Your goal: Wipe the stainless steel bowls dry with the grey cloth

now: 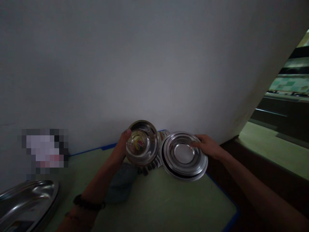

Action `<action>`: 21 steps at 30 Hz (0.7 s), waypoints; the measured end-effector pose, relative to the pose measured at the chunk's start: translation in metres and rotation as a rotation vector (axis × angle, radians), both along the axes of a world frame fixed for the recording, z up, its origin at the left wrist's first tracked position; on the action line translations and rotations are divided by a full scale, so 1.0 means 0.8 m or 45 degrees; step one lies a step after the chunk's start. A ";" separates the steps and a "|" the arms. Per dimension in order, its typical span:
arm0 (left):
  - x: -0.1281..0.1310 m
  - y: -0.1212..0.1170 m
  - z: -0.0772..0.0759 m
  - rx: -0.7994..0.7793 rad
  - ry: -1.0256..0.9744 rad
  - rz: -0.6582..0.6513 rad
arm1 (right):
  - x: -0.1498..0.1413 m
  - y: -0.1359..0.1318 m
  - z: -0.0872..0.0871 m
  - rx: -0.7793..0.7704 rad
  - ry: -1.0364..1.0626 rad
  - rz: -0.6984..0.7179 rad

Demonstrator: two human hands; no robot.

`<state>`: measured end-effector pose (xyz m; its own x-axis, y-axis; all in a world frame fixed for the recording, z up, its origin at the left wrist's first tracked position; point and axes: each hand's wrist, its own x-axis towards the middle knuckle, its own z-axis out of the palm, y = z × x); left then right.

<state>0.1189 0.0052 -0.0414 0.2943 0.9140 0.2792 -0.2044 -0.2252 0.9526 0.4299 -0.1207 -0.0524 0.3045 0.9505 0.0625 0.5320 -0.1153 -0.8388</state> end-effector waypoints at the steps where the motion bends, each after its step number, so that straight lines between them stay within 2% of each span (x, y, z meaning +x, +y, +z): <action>1: 0.000 -0.002 0.001 -0.075 0.011 -0.054 | -0.006 0.000 0.006 0.037 0.105 -0.002; 5: 0.004 -0.014 0.012 -0.423 -0.053 -0.282 | -0.042 0.011 0.030 0.146 0.587 -0.049; 7: 0.007 -0.019 0.015 -0.591 -0.108 -0.332 | -0.065 0.024 0.038 0.173 0.708 -0.053; 9: 0.008 -0.022 0.016 -0.694 -0.164 -0.339 | -0.084 0.039 0.041 0.214 0.647 -0.001; 13: 0.007 -0.021 0.014 -0.719 -0.197 -0.280 | -0.108 0.063 0.033 0.405 0.044 -0.032; 15: 0.005 -0.020 0.014 -0.729 -0.191 -0.290 | -0.117 0.069 0.026 0.434 -0.096 -0.066; 17: 0.003 -0.020 0.016 -0.720 -0.197 -0.331 | -0.126 0.071 0.021 0.446 -0.081 -0.116; 19: 0.004 -0.022 0.018 -0.672 -0.207 -0.397 | -0.132 0.072 0.017 0.385 0.052 -0.118; 21: 0.008 -0.026 0.017 -0.631 -0.195 -0.466 | -0.134 0.069 0.017 0.256 0.245 0.011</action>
